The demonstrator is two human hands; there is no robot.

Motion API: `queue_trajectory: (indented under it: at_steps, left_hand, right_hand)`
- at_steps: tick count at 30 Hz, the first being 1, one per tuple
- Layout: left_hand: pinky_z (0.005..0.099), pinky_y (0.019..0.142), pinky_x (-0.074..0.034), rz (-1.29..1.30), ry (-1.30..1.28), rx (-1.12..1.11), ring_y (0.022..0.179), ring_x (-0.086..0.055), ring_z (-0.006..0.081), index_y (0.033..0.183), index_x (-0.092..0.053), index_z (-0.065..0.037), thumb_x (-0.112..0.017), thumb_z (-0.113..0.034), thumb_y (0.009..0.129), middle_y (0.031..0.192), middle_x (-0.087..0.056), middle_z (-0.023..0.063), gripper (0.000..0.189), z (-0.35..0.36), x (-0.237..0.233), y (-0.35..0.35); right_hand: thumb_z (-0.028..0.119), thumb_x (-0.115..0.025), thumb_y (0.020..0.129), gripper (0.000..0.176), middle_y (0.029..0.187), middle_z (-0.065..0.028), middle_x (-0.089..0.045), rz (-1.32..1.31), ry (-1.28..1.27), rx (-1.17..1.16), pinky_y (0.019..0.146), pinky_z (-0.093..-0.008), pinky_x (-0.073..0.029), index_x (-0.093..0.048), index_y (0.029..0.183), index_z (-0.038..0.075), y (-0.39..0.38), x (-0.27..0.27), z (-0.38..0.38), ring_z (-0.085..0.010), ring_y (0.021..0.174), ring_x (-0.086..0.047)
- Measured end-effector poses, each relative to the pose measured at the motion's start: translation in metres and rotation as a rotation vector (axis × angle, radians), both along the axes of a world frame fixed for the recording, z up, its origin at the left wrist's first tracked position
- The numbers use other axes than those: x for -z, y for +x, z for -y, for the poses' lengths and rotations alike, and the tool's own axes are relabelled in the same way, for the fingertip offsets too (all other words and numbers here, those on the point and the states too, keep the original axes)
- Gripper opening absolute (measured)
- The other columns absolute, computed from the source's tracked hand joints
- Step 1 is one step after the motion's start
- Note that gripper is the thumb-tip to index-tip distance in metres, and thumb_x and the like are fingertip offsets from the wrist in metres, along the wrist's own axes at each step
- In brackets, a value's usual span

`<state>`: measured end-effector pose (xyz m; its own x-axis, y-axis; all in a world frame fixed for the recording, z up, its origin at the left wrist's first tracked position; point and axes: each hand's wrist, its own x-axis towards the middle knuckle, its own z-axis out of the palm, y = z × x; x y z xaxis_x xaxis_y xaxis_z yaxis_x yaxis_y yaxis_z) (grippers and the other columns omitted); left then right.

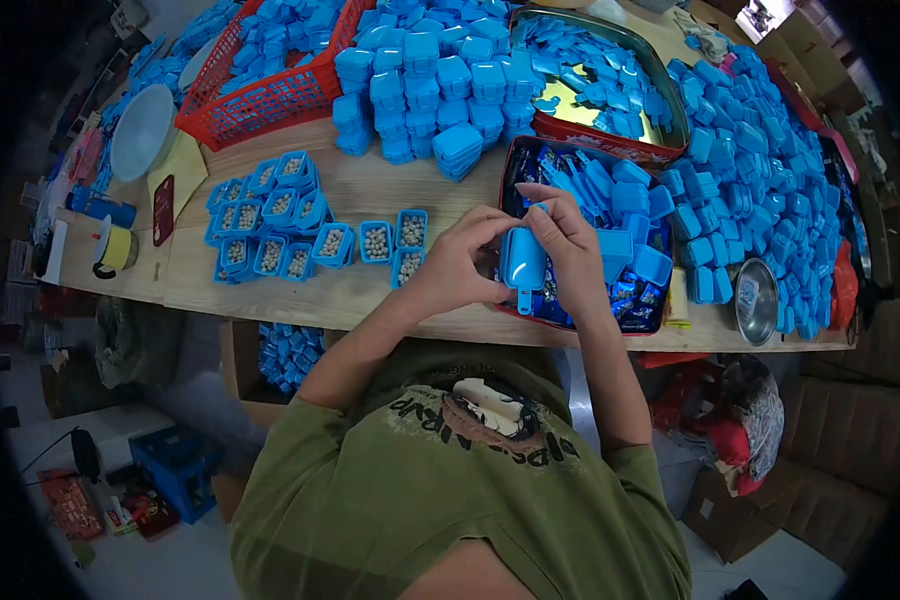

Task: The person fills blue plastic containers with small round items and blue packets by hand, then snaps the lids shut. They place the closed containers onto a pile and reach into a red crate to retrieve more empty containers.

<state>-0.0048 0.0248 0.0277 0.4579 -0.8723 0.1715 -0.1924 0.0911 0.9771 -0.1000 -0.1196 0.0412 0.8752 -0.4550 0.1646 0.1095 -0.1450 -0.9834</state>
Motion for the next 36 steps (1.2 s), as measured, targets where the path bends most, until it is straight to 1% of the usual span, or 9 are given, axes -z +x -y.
queue_trajectory:
  at_steps: [10, 12, 13, 15, 18, 21, 26, 28, 36]
  left_hand:
    - [0.0288, 0.081, -0.052, 0.021, 0.001, -0.013, 0.1, -0.057, 0.0167, 0.122, -0.054, -0.005, -0.08, -0.005, 0.058, 0.115, -0.048, 0.0057, 0.069, 0.001, 0.003, 0.001]
    - [0.0301, 0.084, -0.051, 0.026, 0.036, 0.004, 0.104, -0.055, 0.0171, 0.124, -0.052, -0.004, -0.08, -0.003, 0.058, 0.118, -0.046, 0.0061, 0.072, -0.001, 0.001, 0.002]
    - [0.0314, 0.087, -0.049, 0.032, 0.069, 0.021, 0.108, -0.052, 0.0175, 0.126, -0.05, -0.003, -0.08, -0.002, 0.058, 0.121, -0.045, 0.0065, 0.074, -0.001, 0.0, 0.003]
    - [0.0314, 0.087, -0.049, 0.047, 0.086, 0.02, 0.108, -0.052, 0.0176, 0.126, -0.05, -0.002, -0.08, -0.001, 0.058, 0.121, -0.044, 0.0066, 0.075, -0.001, 0.001, 0.003]
    - [0.0316, 0.087, -0.049, 0.059, 0.108, 0.02, 0.109, -0.052, 0.0178, 0.127, -0.049, -0.002, -0.08, 0.0, 0.057, 0.122, -0.044, 0.0069, 0.077, -0.002, 0.002, 0.003]
    - [0.0318, 0.088, -0.049, 0.041, 0.093, 0.02, 0.109, -0.052, 0.0182, 0.128, -0.048, -0.001, -0.08, 0.001, 0.056, 0.122, -0.044, 0.007, 0.078, -0.002, 0.005, 0.004]
    - [0.0319, 0.088, -0.049, 0.015, 0.058, 0.006, 0.109, -0.052, 0.0185, 0.128, -0.047, 0.0, -0.08, 0.001, 0.056, 0.123, -0.043, 0.007, 0.079, 0.001, 0.005, 0.001]
    - [0.0271, 0.077, -0.05, -0.007, 0.012, -0.031, 0.097, -0.056, 0.0157, 0.122, -0.052, -0.001, -0.078, -0.004, 0.055, 0.114, -0.048, 0.0058, 0.072, 0.002, 0.006, -0.001]
    - [0.0264, 0.074, -0.05, 0.076, 0.017, -0.044, 0.094, -0.057, 0.0148, 0.122, -0.053, 0.002, -0.078, -0.006, 0.056, 0.114, -0.049, 0.0061, 0.071, 0.0, 0.003, -0.002]
  right_hand:
    - [0.021, -0.05, 0.095, 0.023, 0.124, -0.0073, -0.052, -0.008, 0.128, 0.021, 0.082, -0.0236, -0.039, -0.056, 0.084, 0.002, -0.003, -0.007, -0.002, -0.0096, 0.096, -0.049]
    - [0.021, -0.051, 0.095, 0.023, 0.123, -0.0083, -0.052, -0.018, -0.096, 0.085, 0.083, -0.0242, -0.038, -0.055, 0.082, 0.003, 0.0, -0.001, -0.003, -0.0105, 0.098, -0.048]
    - [0.021, -0.051, 0.095, 0.023, 0.123, -0.0083, -0.052, -0.019, -0.096, 0.085, 0.083, -0.0242, -0.038, -0.055, 0.082, 0.003, 0.001, 0.002, -0.004, -0.0105, 0.098, -0.048]
    - [0.019, -0.055, 0.092, 0.019, 0.118, -0.013, -0.053, 0.006, -0.139, 0.108, 0.092, -0.0354, -0.035, -0.053, 0.083, 0.003, 0.003, 0.006, -0.006, -0.025, 0.108, -0.045]
    - [0.018, -0.056, 0.091, 0.017, 0.119, -0.0149, -0.051, 0.034, -0.234, 0.124, 0.094, -0.0361, -0.033, -0.051, 0.084, 0.003, 0.004, 0.006, -0.007, -0.0281, 0.11, -0.044]
    - [0.016, -0.055, 0.09, 0.015, 0.12, -0.0162, -0.05, 0.047, -0.36, 0.158, 0.095, -0.0371, -0.033, -0.05, 0.086, 0.003, 0.004, 0.007, -0.009, -0.0295, 0.11, -0.043]
    - [0.016, -0.054, 0.091, 0.015, 0.122, -0.0169, -0.049, 0.047, -0.361, 0.205, 0.095, -0.0385, -0.032, -0.049, 0.088, 0.002, 0.005, 0.009, -0.014, -0.0298, 0.112, -0.042]
    - [0.016, -0.054, 0.091, 0.015, 0.122, -0.017, -0.048, 0.05, -0.375, 0.215, 0.096, -0.039, -0.031, -0.048, 0.09, 0.002, 0.004, 0.01, -0.015, -0.0298, 0.113, -0.042]
    - [0.018, -0.055, 0.091, 0.016, 0.125, -0.0167, -0.048, 0.036, -0.545, 0.253, 0.094, -0.0424, -0.029, -0.048, 0.092, 0.003, 0.003, 0.01, -0.017, -0.0306, 0.113, -0.043]
